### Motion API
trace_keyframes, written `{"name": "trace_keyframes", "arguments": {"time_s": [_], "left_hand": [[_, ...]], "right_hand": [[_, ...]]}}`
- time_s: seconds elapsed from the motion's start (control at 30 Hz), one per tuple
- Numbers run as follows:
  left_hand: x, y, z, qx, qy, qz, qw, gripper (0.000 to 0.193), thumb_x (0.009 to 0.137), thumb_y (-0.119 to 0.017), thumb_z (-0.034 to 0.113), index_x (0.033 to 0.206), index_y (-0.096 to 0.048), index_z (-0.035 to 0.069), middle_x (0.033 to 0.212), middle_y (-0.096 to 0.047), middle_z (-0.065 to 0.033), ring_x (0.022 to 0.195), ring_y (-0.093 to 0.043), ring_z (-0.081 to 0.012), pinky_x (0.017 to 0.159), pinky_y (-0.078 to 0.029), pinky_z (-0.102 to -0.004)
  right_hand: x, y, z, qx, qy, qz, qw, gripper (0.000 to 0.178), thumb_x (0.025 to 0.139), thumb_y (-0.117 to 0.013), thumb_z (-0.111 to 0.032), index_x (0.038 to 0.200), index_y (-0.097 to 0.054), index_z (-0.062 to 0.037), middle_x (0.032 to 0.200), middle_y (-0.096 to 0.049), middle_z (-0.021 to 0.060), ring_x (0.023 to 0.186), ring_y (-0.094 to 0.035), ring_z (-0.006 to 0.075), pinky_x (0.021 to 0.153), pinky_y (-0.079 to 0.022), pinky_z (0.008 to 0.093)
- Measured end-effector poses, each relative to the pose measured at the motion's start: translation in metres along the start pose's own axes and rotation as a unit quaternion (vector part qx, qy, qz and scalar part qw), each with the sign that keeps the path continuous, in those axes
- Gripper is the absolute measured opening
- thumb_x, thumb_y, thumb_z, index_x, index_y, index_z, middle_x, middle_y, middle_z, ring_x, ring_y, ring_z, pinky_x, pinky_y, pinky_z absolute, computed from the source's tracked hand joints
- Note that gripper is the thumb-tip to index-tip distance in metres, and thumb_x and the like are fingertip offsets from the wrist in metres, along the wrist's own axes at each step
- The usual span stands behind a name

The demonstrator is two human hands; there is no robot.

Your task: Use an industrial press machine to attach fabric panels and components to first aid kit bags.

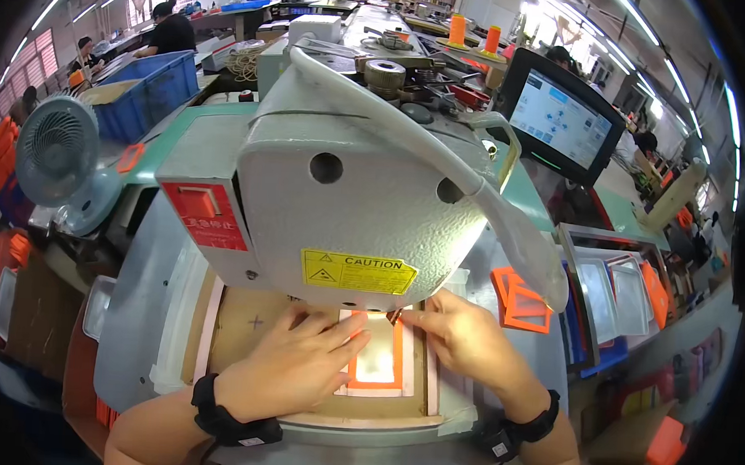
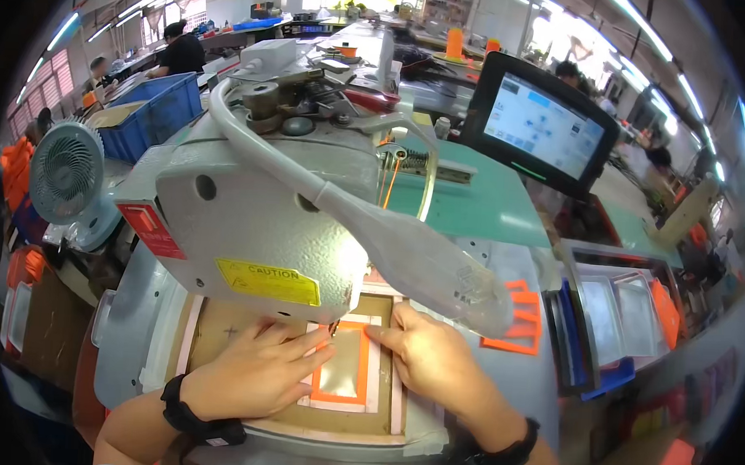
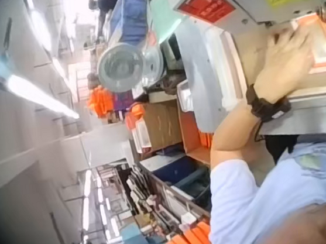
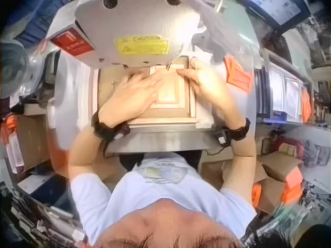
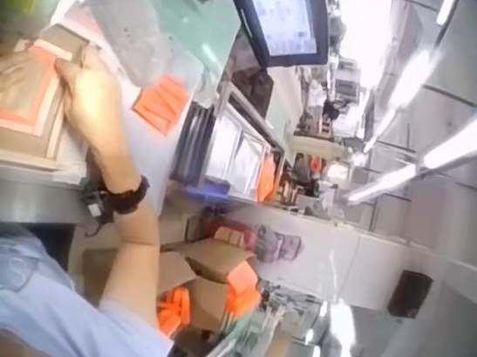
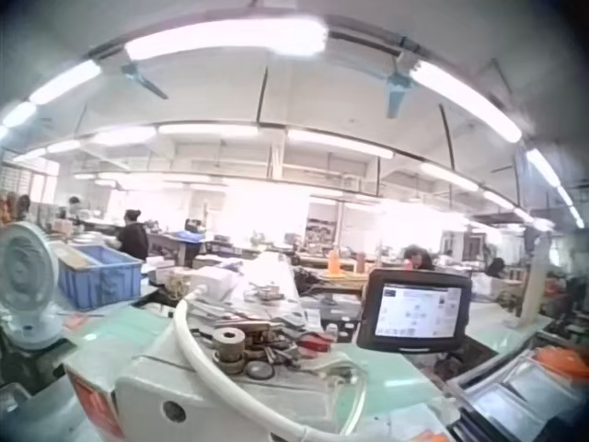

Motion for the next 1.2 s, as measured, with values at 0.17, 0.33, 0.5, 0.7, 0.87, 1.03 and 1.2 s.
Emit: {"name": "trace_keyframes", "arguments": {"time_s": [0.17,0.33,0.5,0.7,0.87,1.03,1.2], "left_hand": [[0.0,0.001,0.001,-0.001,-0.002,0.0,1.0,0.055,0.078,-0.073,0.024,0.128,-0.058,0.007,0.139,-0.05,-0.0073,0.113,-0.052,-0.0248,0.101,-0.036,-0.0473],[0.0,0.001,0.0,-0.007,-0.012,0.007,1.0,0.055,0.079,-0.072,0.024,0.128,-0.057,0.006,0.141,-0.049,-0.0071,0.114,-0.051,-0.0258,0.103,-0.036,-0.0477],[-0.001,0.001,0.001,-0.009,-0.012,0.004,1.0,0.054,0.08,-0.071,0.022,0.129,-0.058,0.007,0.142,-0.048,-0.008,0.113,-0.052,-0.0275,0.105,-0.035,-0.0486],[-0.009,0.002,0.013,-0.017,-0.045,-0.038,0.998,0.051,0.081,-0.064,0.014,0.131,-0.061,0.013,0.139,-0.047,-0.0191,0.119,-0.049,-0.0355,0.107,-0.032,-0.0609],[-0.015,0.005,0.03,0.023,-0.049,-0.034,0.998,0.053,0.08,-0.062,0.011,0.132,-0.061,0.025,0.14,-0.048,-0.0193,0.124,-0.048,-0.0432,0.103,-0.034,-0.0659],[-0.015,-0.001,0.036,-0.006,-0.07,-0.028,0.997,0.052,0.081,-0.059,0.009,0.131,-0.061,0.018,0.136,-0.051,-0.0191,0.124,-0.05,-0.0392,0.106,-0.035,-0.0606],[-0.004,-0.001,0.047,-0.012,-0.066,-0.043,0.997,0.047,0.081,-0.061,0.01,0.128,-0.062,0.012,0.127,-0.055,-0.018,0.122,-0.051,-0.0355,0.106,-0.038,-0.0529]], "right_hand": [[0.009,-0.004,-0.013,-0.095,0.019,-0.002,0.995,0.033,0.078,-0.062,-0.003,0.11,-0.071,-0.0045,0.086,-0.057,0.009,0.077,-0.061,0.0296,0.067,-0.051,0.0401],[0.003,-0.006,-0.003,0.019,0.025,0.028,0.999,0.032,0.077,-0.061,-0.003,0.107,-0.07,-0.002,0.085,-0.057,0.0104,0.079,-0.061,0.0303,0.067,-0.051,0.0406],[0.006,-0.007,-0.006,-0.023,0.014,0.016,1.0,0.032,0.079,-0.064,-0.008,0.11,-0.069,0.0,0.087,-0.057,0.0116,0.081,-0.061,0.0301,0.069,-0.05,0.0401],[-0.002,-0.002,-0.019,-0.029,0.061,-0.062,0.996,0.064,0.073,-0.077,-0.032,0.123,-0.062,0.0045,0.108,-0.054,0.0131,0.1,-0.053,0.029,0.081,-0.043,0.0389],[-0.004,-0.007,-0.021,-0.066,0.034,-0.107,0.991,0.077,0.069,-0.08,-0.04,0.128,-0.059,0.0043,0.118,-0.053,0.0142,0.105,-0.05,0.0303,0.086,-0.041,0.039],[-0.007,-0.011,-0.023,-0.103,0.041,-0.108,0.988,0.077,0.069,-0.079,-0.042,0.128,-0.059,0.003,0.117,-0.054,0.0129,0.105,-0.051,0.029,0.086,-0.041,0.04],[-0.006,-0.018,-0.023,-0.149,0.037,-0.108,0.982,0.072,0.065,-0.076,-0.042,0.118,-0.06,0.004,0.113,-0.052,0.0141,0.109,-0.051,0.0322,0.086,-0.039,0.047]]}}
Point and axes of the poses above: each hand's wrist, its own x-axis towards the middle knuckle, its own y-axis out of the back of the hand, z = x × y, the point moved 8 cm from there along x, towards the middle knuckle
